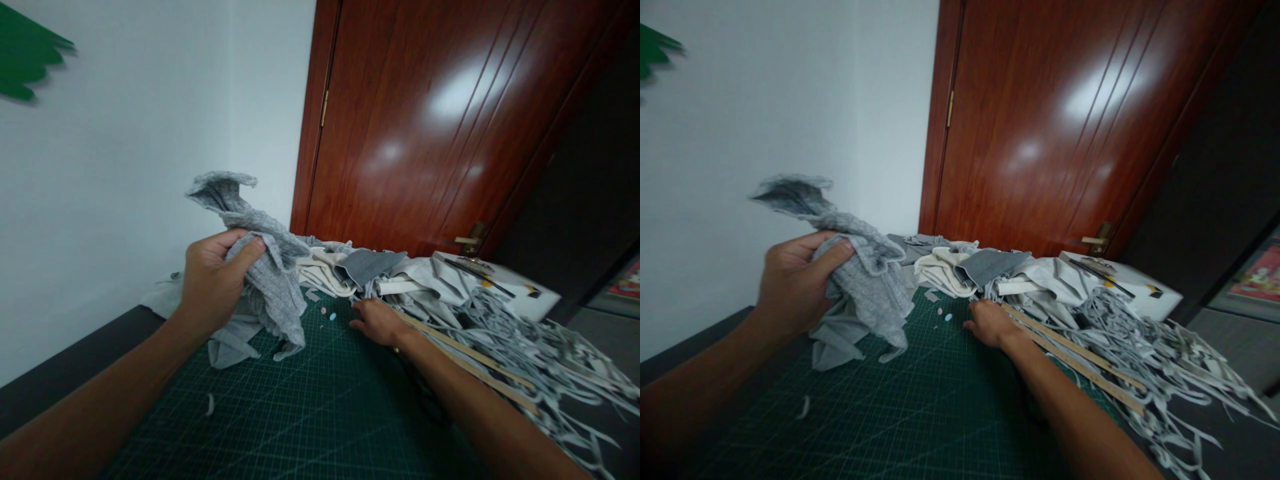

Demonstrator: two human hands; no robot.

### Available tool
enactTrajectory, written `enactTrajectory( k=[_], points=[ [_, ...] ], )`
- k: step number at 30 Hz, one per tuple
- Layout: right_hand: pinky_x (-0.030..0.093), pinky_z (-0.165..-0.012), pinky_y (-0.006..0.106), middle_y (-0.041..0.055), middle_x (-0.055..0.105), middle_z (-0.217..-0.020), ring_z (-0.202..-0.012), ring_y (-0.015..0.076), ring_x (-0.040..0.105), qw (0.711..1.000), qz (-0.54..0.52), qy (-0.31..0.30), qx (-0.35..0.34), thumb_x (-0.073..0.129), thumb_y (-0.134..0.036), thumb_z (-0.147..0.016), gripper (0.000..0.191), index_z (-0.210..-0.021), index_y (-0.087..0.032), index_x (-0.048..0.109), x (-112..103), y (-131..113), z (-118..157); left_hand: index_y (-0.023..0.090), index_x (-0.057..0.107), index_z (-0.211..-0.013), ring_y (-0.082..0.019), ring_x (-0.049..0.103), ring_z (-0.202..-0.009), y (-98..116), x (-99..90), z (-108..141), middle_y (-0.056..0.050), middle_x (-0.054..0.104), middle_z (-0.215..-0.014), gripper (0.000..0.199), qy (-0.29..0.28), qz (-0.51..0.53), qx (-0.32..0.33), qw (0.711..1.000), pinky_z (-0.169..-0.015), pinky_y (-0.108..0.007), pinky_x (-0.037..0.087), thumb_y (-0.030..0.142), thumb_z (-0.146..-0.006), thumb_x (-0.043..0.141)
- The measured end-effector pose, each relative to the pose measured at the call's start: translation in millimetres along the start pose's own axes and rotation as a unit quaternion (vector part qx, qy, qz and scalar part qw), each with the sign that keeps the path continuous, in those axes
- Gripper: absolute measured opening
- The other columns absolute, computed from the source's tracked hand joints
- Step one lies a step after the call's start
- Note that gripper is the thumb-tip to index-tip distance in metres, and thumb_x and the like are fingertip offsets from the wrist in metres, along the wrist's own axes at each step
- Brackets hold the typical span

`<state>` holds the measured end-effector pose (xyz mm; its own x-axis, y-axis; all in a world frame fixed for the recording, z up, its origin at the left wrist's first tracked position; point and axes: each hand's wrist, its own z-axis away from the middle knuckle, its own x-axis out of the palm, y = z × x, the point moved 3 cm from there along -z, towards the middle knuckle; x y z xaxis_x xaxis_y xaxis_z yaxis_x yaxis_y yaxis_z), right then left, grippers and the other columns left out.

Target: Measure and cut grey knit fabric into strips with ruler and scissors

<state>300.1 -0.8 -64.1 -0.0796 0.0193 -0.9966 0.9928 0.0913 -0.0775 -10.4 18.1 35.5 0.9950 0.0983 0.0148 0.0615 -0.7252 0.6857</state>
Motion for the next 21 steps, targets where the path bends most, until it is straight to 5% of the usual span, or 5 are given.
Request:
enactTrajectory(
  k=[5,8,13,21],
  points=[
    [0.054,-0.095,0.047,0.0215,0.075,-0.115,-0.111,0.0380,0.071,0.998,0.039,-0.009,0.052,0.076,-0.027,-0.093,0.021,-0.105,-0.009,0.075,5,27,61,0.019,0.080,-0.084,-0.016,0.065,-0.064,-2,-3.3,-1,0.001,0.073,-0.072,0.014,0.002,0.031,-0.018,0.999,-0.058,-0.026,0.050,0.032,-0.082,0.075],
    [0.053,-0.092,0.039,0.0192,0.076,-0.114,-0.108,0.0336,0.073,0.997,0.033,-0.017,0.064,0.067,-0.023,-0.097,0.016,-0.106,-0.012,0.076,11,40,87,0.020,0.081,-0.087,-0.016,0.065,-0.064,-4,2.5,-3,0.001,0.074,-0.075,0.013,0.003,0.051,-0.018,0.999,-0.059,-0.027,0.051,0.031,-0.082,0.076],
    [0.050,-0.092,0.034,0.0171,0.076,-0.118,-0.110,0.0303,0.073,0.996,0.028,-0.007,0.086,0.058,-0.021,-0.102,0.020,-0.109,-0.014,0.075,16,58,101,0.022,0.082,-0.085,-0.016,0.065,-0.063,1,18.4,-3,0.001,0.074,-0.074,0.010,-0.019,0.098,-0.019,0.995,-0.058,-0.028,0.052,0.030,-0.082,0.077],
    [0.052,-0.093,0.044,0.0222,0.076,-0.113,-0.107,0.0380,0.073,0.992,0.006,0.017,0.129,0.062,-0.009,-0.093,0.021,-0.108,-0.011,0.076,12,94,112,0.021,0.078,-0.078,-0.016,0.065,-0.059,19,23.8,-1,0.000,0.074,-0.071,0.011,-0.045,0.125,-0.045,0.990,-0.055,-0.028,0.052,0.031,-0.075,0.080]
  ],
)
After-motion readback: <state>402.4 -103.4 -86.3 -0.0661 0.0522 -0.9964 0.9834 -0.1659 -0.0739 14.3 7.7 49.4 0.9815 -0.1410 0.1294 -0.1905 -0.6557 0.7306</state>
